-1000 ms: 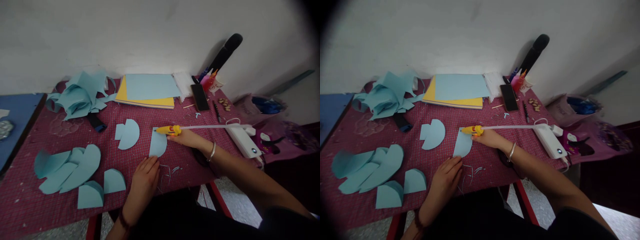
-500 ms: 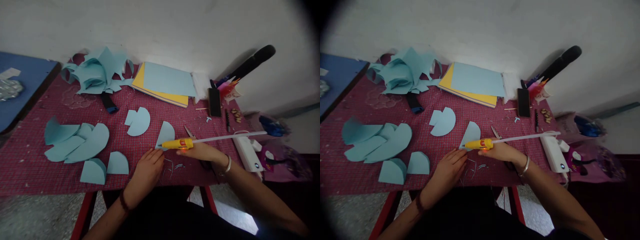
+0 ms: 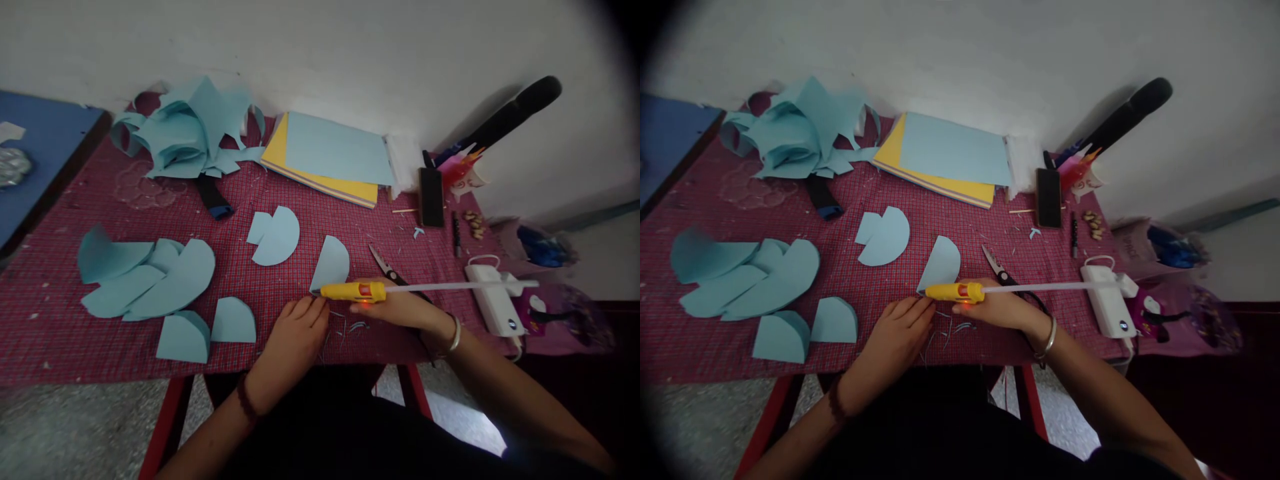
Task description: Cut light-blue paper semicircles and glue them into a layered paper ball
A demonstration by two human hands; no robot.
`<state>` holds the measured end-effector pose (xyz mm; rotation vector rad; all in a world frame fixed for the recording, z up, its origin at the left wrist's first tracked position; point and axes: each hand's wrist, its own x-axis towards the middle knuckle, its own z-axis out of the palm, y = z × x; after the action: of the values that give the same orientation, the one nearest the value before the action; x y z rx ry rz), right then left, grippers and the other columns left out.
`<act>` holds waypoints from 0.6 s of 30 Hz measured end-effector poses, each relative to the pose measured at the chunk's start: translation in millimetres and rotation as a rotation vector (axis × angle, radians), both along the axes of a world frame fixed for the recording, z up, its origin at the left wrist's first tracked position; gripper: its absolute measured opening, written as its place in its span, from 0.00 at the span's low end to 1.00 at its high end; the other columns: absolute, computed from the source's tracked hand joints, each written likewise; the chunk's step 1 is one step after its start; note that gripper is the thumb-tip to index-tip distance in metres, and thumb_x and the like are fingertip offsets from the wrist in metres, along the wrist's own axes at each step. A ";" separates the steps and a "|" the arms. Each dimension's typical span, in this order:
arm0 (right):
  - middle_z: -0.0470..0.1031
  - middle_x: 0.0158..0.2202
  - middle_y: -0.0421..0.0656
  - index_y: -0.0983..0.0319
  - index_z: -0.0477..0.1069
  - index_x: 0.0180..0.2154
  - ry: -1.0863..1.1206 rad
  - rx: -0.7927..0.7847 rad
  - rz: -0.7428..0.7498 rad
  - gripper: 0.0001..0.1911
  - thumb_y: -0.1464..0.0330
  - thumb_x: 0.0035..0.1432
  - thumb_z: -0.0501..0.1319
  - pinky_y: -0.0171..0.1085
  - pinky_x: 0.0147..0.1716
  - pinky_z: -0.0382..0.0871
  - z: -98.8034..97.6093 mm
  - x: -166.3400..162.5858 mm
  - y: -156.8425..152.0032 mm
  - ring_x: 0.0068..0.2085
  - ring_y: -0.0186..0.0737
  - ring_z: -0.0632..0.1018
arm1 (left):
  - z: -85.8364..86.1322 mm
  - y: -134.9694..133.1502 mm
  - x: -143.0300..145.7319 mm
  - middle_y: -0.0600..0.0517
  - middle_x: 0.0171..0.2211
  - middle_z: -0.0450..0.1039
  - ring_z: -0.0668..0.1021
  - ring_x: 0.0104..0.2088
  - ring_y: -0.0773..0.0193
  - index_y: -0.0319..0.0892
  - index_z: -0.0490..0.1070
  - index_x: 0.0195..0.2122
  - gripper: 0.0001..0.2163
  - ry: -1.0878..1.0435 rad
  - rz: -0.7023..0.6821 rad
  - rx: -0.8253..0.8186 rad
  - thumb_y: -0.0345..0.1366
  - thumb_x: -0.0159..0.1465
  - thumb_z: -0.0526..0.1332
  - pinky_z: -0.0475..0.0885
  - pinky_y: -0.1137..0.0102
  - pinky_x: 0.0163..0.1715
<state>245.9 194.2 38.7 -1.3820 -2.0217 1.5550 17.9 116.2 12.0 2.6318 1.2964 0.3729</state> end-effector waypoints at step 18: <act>0.80 0.45 0.46 0.60 0.75 0.48 -0.010 0.045 -0.071 0.17 0.62 0.57 0.64 0.44 0.47 0.75 1.6 5.4 4.6 0.43 0.44 0.80 | -2.7 0.9 -0.1 0.45 0.57 0.71 0.70 0.56 0.53 0.37 0.69 0.53 0.14 -0.065 0.031 0.045 0.29 0.66 0.55 0.67 0.57 0.51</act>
<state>251.3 198.9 40.3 -1.4304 -1.9787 1.4668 17.9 117.1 9.4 2.6151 1.3250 0.4929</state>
